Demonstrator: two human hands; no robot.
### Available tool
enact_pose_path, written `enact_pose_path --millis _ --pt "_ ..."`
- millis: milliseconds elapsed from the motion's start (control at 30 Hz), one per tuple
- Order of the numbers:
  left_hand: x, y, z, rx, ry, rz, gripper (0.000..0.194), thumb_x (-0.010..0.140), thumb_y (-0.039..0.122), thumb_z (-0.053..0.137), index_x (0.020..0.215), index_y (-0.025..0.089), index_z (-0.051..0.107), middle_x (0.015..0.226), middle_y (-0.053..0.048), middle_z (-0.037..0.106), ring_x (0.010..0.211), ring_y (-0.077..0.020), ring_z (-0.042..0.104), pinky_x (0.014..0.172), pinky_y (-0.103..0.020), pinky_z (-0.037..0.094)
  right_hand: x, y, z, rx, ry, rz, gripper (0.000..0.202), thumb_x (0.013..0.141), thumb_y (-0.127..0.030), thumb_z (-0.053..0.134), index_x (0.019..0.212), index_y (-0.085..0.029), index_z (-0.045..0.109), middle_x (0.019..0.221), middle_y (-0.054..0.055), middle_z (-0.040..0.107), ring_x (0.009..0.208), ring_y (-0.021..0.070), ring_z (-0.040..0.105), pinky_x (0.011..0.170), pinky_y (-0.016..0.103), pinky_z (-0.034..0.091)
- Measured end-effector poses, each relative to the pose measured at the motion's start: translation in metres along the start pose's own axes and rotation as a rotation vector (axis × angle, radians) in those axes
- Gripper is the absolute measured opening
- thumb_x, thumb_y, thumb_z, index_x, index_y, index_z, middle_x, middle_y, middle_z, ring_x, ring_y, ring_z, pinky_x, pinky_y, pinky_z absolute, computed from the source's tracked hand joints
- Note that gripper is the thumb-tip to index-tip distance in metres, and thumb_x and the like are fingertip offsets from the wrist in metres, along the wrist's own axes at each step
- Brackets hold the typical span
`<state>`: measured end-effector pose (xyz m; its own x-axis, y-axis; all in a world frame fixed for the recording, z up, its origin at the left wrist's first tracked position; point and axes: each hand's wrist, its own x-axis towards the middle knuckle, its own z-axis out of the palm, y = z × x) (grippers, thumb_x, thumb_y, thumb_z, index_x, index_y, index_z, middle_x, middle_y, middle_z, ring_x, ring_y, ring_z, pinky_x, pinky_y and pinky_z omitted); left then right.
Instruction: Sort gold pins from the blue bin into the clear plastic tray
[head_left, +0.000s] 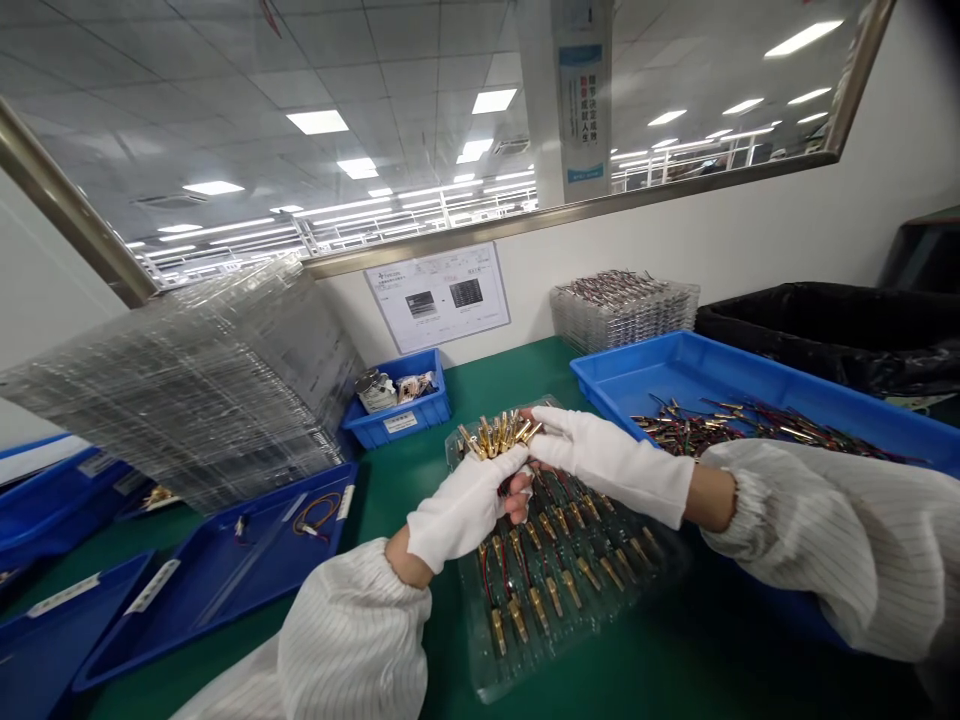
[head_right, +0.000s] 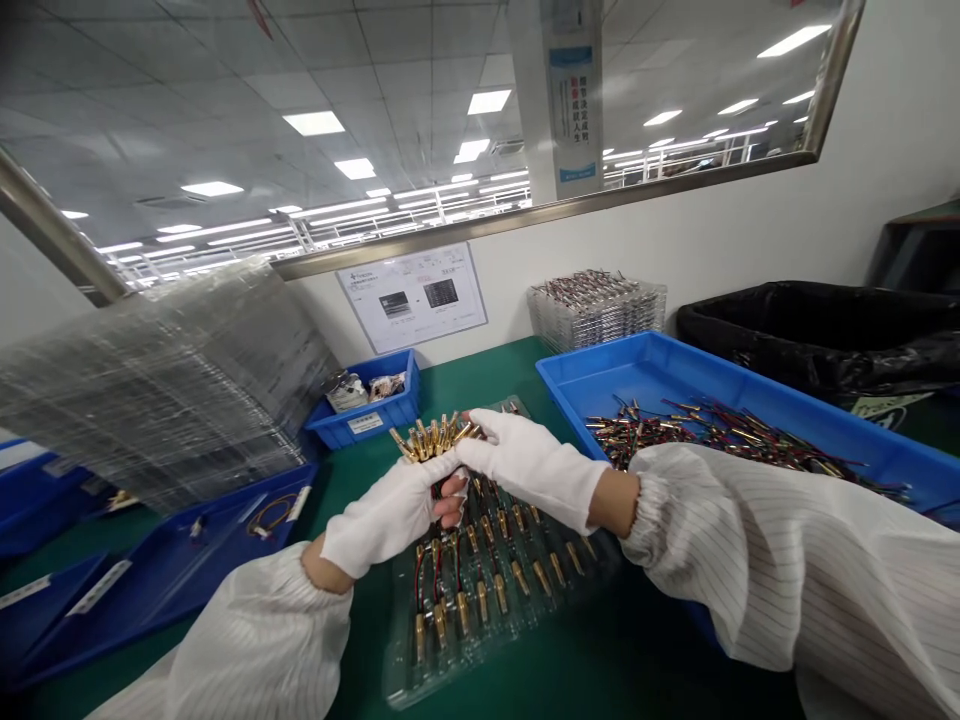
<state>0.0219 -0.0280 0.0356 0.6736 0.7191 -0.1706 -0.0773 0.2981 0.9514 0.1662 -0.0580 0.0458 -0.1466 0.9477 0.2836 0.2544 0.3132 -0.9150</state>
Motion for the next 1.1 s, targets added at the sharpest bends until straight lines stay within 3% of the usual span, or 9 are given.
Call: enact_pose_path --millis 67,167,267,433,667,867,1000,1100 --pt "0.002 -0.002 0.000 0.047 0.067 0.051 0.021 0.069 0.038 0.050 0.072 0.019 0.043 0.047 0.008 0.036 0.034 -0.0039 0.031 0.036 -0.018 0.030 0.002 -0.001 0.003 0.215 -0.014 0.061 0.034 0.064 -0.016 0.053 0.098 -0.014 0.049 0.086 0.004 0.059 0.077 0.0123 0.055 0.072 0.025 0.044" --pt "0.008 -0.007 0.000 0.143 0.190 0.128 0.021 0.068 0.038 0.051 0.069 0.019 0.043 0.041 0.009 0.035 0.031 -0.0041 0.030 0.031 -0.018 0.025 0.005 -0.001 0.009 0.389 0.059 0.176 0.040 0.058 -0.010 0.055 0.097 -0.015 0.046 0.084 0.004 0.058 0.068 0.0116 0.055 0.056 0.021 0.045" --pt "0.013 -0.012 0.000 0.188 0.287 0.180 0.023 0.067 0.039 0.053 0.062 0.019 0.042 0.038 0.008 0.036 0.029 -0.0045 0.031 0.030 -0.019 0.026 0.004 -0.002 0.015 0.402 0.096 0.184 0.033 0.055 -0.008 0.055 0.086 -0.016 0.046 0.076 0.001 0.056 0.061 0.0098 0.053 0.047 0.018 0.042" --pt "0.017 -0.017 -0.003 0.183 0.384 0.243 0.024 0.064 0.040 0.055 0.060 0.019 0.042 0.039 0.007 0.040 0.028 -0.0059 0.032 0.029 -0.020 0.027 0.005 -0.002 0.017 0.347 0.175 0.161 0.016 0.060 -0.012 0.052 0.074 -0.016 0.047 0.065 -0.002 0.053 0.056 0.0078 0.051 0.048 0.017 0.043" --pt "0.014 -0.016 -0.003 0.250 0.298 0.307 0.026 0.064 0.040 0.055 0.059 0.019 0.042 0.041 0.006 0.039 0.030 -0.0051 0.031 0.030 -0.020 0.027 0.008 0.002 0.014 0.325 0.171 0.179 0.049 0.059 -0.013 0.054 0.106 -0.016 0.044 0.069 -0.001 0.054 0.047 0.0058 0.046 0.042 0.017 0.038" --pt "0.017 -0.019 -0.006 0.252 0.294 0.293 0.025 0.065 0.041 0.053 0.063 0.018 0.042 0.040 0.008 0.036 0.028 -0.0041 0.029 0.029 -0.019 0.026 0.010 0.004 0.013 0.158 0.197 0.159 0.013 0.060 -0.016 0.051 0.072 -0.013 0.056 0.053 -0.003 0.051 0.040 0.0051 0.042 0.038 0.017 0.034" --pt "0.017 -0.021 -0.009 0.258 0.277 0.296 0.026 0.064 0.042 0.054 0.068 0.019 0.043 0.041 0.008 0.035 0.030 -0.0034 0.028 0.029 -0.018 0.024 0.010 0.005 0.016 0.216 0.205 0.143 0.024 0.059 -0.015 0.053 0.083 -0.015 0.056 0.065 -0.001 0.057 0.047 0.0067 0.047 0.043 0.017 0.038" --pt "0.017 -0.022 -0.011 0.310 0.267 0.297 0.026 0.064 0.041 0.054 0.066 0.019 0.042 0.042 0.008 0.035 0.031 -0.0032 0.029 0.030 -0.018 0.024 0.011 0.007 0.015 0.217 0.219 0.165 0.018 0.058 -0.015 0.052 0.076 -0.014 0.056 0.060 -0.001 0.056 0.044 0.0063 0.045 0.041 0.017 0.036"
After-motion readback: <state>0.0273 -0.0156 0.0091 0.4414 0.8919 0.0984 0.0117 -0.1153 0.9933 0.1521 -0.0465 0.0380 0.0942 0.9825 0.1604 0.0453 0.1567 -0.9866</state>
